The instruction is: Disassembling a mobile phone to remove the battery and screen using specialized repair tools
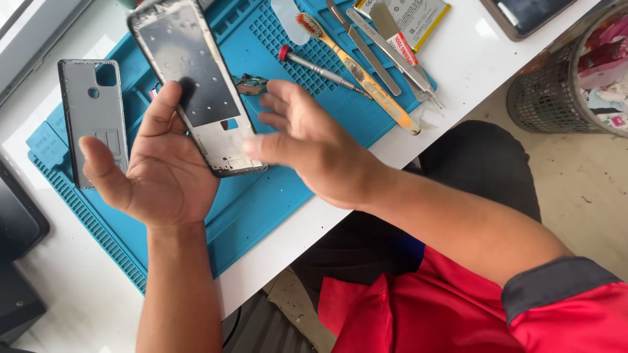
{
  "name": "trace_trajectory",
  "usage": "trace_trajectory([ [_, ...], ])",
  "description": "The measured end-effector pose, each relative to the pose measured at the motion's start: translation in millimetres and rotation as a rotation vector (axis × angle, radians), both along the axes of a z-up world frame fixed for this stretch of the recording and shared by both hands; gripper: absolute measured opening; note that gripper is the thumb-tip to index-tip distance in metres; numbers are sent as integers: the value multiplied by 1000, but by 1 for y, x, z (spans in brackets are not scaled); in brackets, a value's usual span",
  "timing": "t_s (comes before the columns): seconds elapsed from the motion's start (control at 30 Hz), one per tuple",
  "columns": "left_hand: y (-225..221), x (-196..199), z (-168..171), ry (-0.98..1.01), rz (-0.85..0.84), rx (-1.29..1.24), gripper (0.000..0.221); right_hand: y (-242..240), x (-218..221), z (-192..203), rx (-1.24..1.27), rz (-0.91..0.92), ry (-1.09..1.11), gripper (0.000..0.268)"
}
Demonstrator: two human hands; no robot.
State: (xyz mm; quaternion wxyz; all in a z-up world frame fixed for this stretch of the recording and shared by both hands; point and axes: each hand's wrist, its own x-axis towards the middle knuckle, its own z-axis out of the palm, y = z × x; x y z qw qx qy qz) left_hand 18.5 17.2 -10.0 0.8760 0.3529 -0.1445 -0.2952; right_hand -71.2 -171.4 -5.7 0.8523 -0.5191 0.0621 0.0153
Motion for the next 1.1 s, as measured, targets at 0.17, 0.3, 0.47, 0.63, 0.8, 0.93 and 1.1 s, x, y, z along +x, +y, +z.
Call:
trace_trajectory([
  [0.17,0,4,1,-56,6,-49,84,1,39,-5,515,-214,262,82],
  [0.3,2,4,3,-21,50,-77,86,-12,50,-5,714,-165,214,12],
  [0.47,6,6,2,-46,10,-98,84,-16,54,11,654,-150,311,20],
  [0.63,5,3,-5,-10,-38,-82,88,-20,54,2,664,-87,337,32],
  [0.8,4,0,-3,-69,-69,-28,87,-23,46,-8,684,-89,167,27],
  [0.93,4,0,-4,-141,-137,43,85,-25,39,-1,567,-76,-67,35],
  [1.1,1,-3,-4,-233,-182,115,85,-26,34,8,327,-105,-90,18],
])
